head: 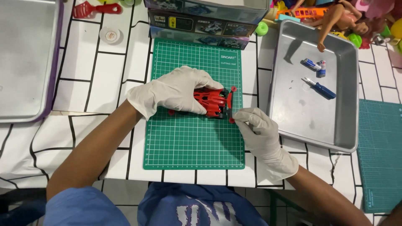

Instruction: The person assembles a model car on a green cutting mat. They attach black and red plastic parts to the chassis, use a screwdriver to tighten screws, and attach red wheels to the vehicle.

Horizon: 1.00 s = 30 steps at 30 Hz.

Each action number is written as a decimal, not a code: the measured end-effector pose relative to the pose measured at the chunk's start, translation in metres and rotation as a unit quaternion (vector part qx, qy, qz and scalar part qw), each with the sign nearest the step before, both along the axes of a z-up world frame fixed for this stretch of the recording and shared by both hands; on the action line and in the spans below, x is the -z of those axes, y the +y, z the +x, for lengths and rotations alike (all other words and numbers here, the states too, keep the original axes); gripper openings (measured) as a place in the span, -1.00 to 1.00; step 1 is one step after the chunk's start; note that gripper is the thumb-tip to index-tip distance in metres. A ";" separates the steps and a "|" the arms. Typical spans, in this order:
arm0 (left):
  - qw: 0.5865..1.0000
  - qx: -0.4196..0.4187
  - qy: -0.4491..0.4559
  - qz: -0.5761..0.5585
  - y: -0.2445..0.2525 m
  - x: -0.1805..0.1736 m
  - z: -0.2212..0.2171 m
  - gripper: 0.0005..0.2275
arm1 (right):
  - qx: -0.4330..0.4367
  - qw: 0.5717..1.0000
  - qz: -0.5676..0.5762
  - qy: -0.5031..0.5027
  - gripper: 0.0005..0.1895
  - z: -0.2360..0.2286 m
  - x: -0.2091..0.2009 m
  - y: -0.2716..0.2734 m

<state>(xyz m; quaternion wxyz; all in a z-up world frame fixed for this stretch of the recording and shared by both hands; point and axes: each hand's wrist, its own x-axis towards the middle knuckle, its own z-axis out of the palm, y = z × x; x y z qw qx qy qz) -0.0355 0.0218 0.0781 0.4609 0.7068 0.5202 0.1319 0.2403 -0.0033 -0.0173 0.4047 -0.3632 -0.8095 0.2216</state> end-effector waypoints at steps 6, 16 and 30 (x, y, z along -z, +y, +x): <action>0.999 0.013 -0.007 0.035 0.003 0.011 -0.005 -0.39 | -0.023 0.995 -0.082 0.059 -0.83 -0.004 -0.008 -0.005; 0.999 0.025 -0.009 0.033 0.004 0.013 -0.006 -0.42 | -0.032 0.990 -0.120 0.064 -0.81 -0.008 -0.016 -0.005; 0.999 0.034 -0.010 0.028 0.004 0.009 -0.008 -0.43 | -0.039 0.983 -0.168 0.063 -0.84 -0.007 -0.018 -0.008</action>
